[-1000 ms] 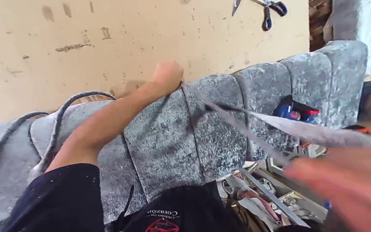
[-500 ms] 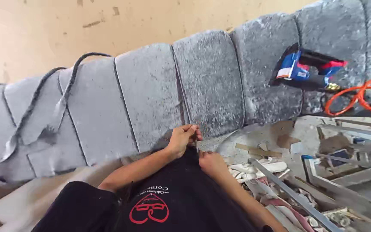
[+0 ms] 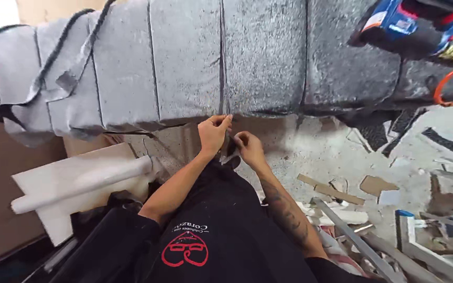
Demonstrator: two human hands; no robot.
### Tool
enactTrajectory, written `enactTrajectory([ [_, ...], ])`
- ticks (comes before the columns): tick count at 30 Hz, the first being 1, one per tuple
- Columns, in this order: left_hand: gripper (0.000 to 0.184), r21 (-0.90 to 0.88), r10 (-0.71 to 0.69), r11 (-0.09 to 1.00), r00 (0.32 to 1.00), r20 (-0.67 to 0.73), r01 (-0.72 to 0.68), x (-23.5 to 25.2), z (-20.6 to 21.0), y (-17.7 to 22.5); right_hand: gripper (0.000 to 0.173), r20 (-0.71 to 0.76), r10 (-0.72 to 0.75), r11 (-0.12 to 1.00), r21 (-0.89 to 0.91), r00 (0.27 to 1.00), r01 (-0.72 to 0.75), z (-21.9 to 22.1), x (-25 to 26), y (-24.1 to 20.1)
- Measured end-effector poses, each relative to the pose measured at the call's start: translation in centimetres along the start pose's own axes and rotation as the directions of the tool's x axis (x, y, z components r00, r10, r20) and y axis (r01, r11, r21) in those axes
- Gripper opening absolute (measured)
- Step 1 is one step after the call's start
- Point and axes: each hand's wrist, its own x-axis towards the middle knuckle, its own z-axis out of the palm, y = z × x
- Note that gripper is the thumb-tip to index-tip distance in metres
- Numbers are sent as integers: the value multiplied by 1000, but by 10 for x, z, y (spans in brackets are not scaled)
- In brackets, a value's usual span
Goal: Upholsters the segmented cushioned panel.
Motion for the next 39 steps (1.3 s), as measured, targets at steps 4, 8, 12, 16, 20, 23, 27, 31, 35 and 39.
enactTrajectory([
  [4, 21, 342, 313, 898, 948, -50, -278, -7, -14, 32, 40, -187, -178, 975, -168, 966, 147, -32, 8, -71],
  [8, 25, -326, -64, 942, 997, 51, 77, -15, -8, 49, 44, 79, 8, 950, 312, 997, -33, -29, 36, -114],
  [12, 29, -786, -159, 464, 911, 381, 409, -28, 2, 38, 56, 378, -19, 721, 646, 926, -250, -20, 69, -102],
  [16, 31, -694, -123, 508, 840, 528, 510, -39, 9, 24, 33, 199, -15, 744, 657, 980, -122, -15, 74, -100],
  [20, 34, -22, -95, 994, 962, 256, 104, -10, -18, 22, 32, -187, -330, 912, -318, 925, 261, -39, 52, -130],
  [23, 44, -217, -43, 972, 974, 222, 92, 41, -33, 35, 24, -91, -589, 509, -814, 803, 281, -27, 29, -145],
  [27, 37, -384, -56, 904, 944, 325, 186, 114, -24, 69, 21, 123, -564, 189, -943, 817, 273, 18, 4, -122],
  [31, 29, -277, -171, 920, 920, 352, 277, 125, -12, 73, 16, 310, -89, 610, -734, 947, 298, 5, -4, -94],
  [35, 25, -387, -104, 893, 941, 322, 231, 120, -21, 55, 43, 53, 14, 916, -402, 998, 9, -51, 37, -128],
  [39, 25, -233, -58, 964, 957, 283, 127, 108, -19, 45, 34, -92, 25, 960, -275, 995, -50, -50, 157, -157],
])
